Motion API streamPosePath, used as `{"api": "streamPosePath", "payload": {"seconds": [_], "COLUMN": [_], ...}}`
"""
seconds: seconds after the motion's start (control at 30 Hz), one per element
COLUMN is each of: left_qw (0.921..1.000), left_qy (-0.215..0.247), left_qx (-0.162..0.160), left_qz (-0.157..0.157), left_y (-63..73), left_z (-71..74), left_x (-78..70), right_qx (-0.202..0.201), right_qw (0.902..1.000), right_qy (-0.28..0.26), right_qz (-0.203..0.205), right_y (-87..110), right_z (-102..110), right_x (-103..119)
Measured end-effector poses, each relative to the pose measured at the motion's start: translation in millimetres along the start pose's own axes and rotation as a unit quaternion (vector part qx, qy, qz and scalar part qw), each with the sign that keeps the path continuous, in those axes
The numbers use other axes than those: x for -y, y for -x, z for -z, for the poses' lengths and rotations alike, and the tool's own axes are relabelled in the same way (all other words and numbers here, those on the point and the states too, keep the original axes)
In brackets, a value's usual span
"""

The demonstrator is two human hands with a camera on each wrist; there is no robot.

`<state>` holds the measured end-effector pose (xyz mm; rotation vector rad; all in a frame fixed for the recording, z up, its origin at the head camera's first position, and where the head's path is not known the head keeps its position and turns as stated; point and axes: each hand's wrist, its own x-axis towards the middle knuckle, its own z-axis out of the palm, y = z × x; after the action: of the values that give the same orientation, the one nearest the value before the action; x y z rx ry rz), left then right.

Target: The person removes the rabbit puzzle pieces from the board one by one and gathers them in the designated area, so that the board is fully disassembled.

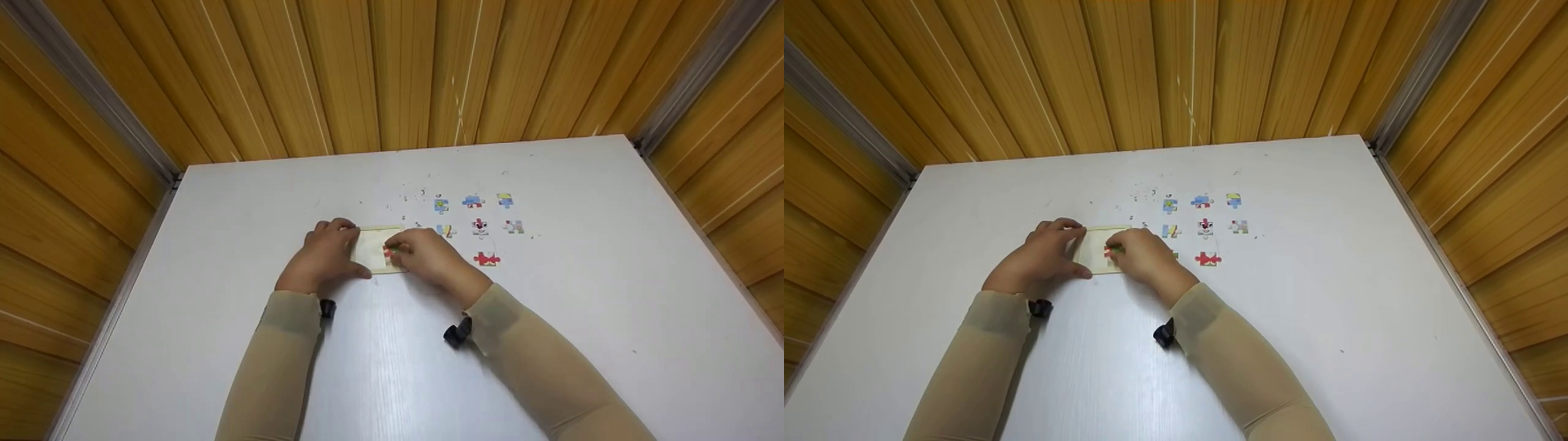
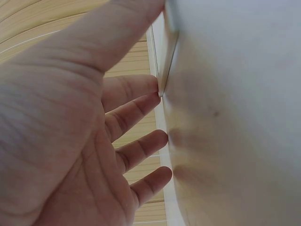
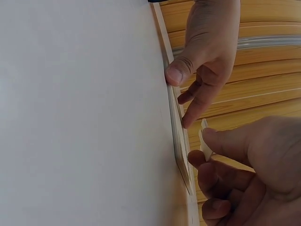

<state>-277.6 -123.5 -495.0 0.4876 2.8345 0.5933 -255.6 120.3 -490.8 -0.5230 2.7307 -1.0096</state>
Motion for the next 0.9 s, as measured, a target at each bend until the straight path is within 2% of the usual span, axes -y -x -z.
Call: {"api": "streamPosePath", "payload": {"seconds": [0.37, 0.63, 0.9], "left_qw": [0.9998, 0.9994, 0.9994], "left_qy": [0.012, 0.021, 0.023], "left_qx": [0.002, -0.005, -0.005], "left_qz": [0.016, 0.027, 0.026], "left_y": [-2.5, 0.3, 0.2], "left_z": [-5.3, -2.2, -0.4], "left_x": [-1.9, -3.2, -2.8], "right_qx": [-0.042, -0.067, -0.077], "right_qw": [0.9985, 0.9959, 0.9952], "right_qy": [-0.035, -0.058, -0.055], "right_qz": [0.001, -0.017, -0.026], "right_y": [12.7, 32.3, 53.1], "right_z": [27.1, 53.7, 74.6], "right_x": [-4.3, -21.1, -39.5]}}
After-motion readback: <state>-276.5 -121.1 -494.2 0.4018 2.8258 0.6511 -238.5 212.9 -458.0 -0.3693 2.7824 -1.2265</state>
